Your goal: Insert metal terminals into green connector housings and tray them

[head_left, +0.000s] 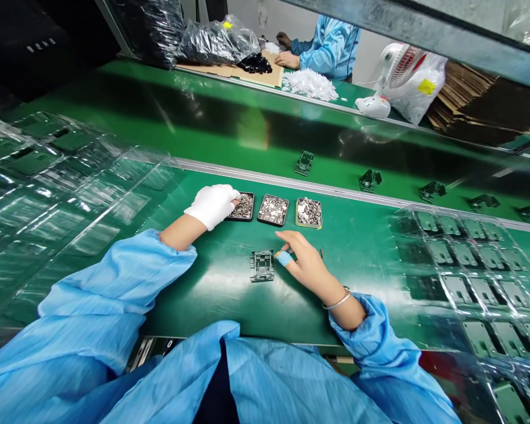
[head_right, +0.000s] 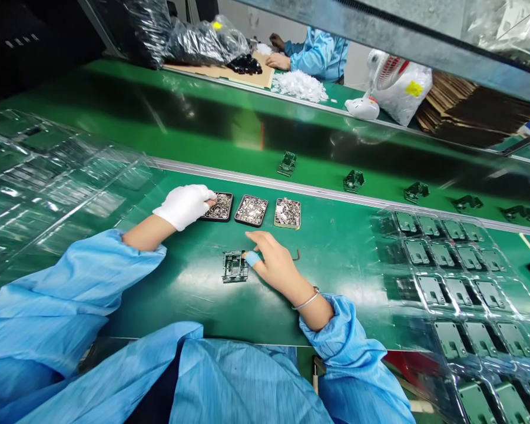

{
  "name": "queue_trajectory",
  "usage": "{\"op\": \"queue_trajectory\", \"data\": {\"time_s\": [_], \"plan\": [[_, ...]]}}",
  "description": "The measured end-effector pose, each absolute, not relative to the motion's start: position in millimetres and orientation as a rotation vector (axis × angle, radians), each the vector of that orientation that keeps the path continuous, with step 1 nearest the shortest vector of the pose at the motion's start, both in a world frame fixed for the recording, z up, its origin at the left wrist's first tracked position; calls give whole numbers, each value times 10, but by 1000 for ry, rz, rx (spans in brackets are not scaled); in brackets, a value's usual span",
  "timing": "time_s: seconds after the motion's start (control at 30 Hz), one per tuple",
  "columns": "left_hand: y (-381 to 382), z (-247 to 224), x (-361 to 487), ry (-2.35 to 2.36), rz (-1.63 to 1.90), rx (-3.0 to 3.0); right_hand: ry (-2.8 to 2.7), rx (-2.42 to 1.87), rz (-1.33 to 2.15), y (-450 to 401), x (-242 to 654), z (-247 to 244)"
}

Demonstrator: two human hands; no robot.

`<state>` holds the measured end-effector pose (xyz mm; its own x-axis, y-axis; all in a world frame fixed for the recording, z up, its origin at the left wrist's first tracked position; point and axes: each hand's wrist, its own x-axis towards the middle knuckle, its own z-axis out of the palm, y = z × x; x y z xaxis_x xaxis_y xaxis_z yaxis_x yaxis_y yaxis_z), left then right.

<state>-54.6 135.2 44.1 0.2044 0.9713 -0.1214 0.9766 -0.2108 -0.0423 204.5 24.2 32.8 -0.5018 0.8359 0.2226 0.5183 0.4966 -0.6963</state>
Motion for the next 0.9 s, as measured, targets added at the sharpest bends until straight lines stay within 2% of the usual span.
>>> {"op": "queue_trajectory", "data": {"time_s": [0.9], "plan": [[1337,472,-567,1854,-174,2403,-2195,-1158,803,299,2033,235]]}}
